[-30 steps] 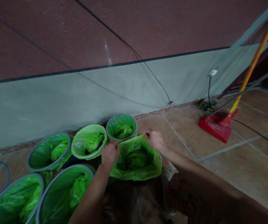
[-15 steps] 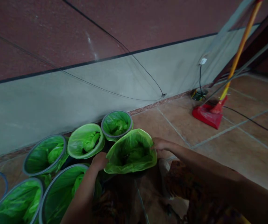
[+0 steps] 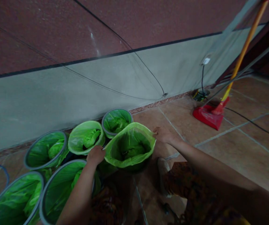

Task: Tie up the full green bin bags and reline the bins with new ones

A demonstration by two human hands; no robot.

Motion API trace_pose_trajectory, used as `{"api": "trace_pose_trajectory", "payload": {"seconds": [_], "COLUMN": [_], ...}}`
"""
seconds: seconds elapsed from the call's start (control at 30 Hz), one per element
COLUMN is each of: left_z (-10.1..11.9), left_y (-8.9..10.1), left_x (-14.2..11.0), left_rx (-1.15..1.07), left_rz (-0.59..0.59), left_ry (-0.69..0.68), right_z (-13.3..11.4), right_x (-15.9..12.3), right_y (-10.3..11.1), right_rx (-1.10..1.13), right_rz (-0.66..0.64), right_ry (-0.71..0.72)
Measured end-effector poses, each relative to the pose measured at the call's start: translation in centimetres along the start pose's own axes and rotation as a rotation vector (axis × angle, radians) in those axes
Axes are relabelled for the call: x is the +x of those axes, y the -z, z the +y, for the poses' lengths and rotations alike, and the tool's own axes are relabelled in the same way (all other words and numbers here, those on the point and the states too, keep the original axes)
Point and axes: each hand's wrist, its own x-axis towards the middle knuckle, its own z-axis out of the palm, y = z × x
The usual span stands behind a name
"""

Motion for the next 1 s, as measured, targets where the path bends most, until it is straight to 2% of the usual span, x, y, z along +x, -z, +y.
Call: {"api": "trace_pose_trajectory", "payload": {"seconds": [0.07, 0.13, 0.2, 0.27, 0.33, 0.4, 0.47, 0.57, 0.63, 0.7, 0.77, 0.87, 0.93, 1.0], "left_z": [0.6, 1.5, 2.7, 4.2, 5.8, 7.4, 8.8, 9.9, 9.9, 9.6, 9.1, 8.4, 8.1, 8.0], "left_y": [0.2, 0.4, 0.4, -0.1, -1.2, -3.0, -5.0, -7.3, -7.8, -7.4, -6.3, -4.3, -3.3, -2.8], "left_x": [-0.3, -0.9, -1.7, -2.9, -4.4, -5.8, -6.8, -7.0, -6.5, -5.9, -5.7, -5.9, -6.2, -6.4], "left_rx": [0.054, 0.075, 0.071, 0.051, 0.029, 0.071, 0.159, 0.243, 0.275, 0.292, 0.287, 0.245, 0.234, 0.23], "left_rz": [-0.003, 0.045, 0.107, 0.105, -0.004, -0.111, -0.136, -0.112, -0.113, -0.167, -0.267, -0.399, -0.43, -0.441], "left_ry": [0.019, 0.009, -0.061, -0.205, -0.384, -0.513, -0.536, -0.49, -0.449, -0.46, -0.532, -0.646, -0.686, -0.697], "right_z": [-0.6, -1.3, -2.0, -2.6, -2.9, -3.0, -2.8, -2.6, -2.5, -2.6, -2.6, -2.6, -2.5, -2.6], "right_x": [-0.8, -2.0, -3.5, -5.0, -6.3, -6.9, -7.0, -6.4, -5.8, -5.4, -5.1, -4.5, -3.9, -3.1], "right_y": [0.3, 0.3, -0.4, -2.0, -4.3, -6.8, -9.0, -10.6, -10.3, -9.1, -7.2, -4.1, -2.5, -1.5], "right_rx": [-0.114, -0.191, -0.191, -0.161, -0.189, -0.291, -0.403, -0.522, -0.496, -0.392, -0.283, -0.159, -0.047, 0.065], "right_rz": [0.047, 0.084, 0.078, 0.007, -0.069, -0.08, -0.072, -0.139, -0.18, -0.2, -0.247, -0.397, -0.491, -0.492], "right_ry": [0.0, 0.077, 0.254, 0.474, 0.661, 0.797, 0.865, 0.815, 0.764, 0.76, 0.753, 0.683, 0.63, 0.595]}}
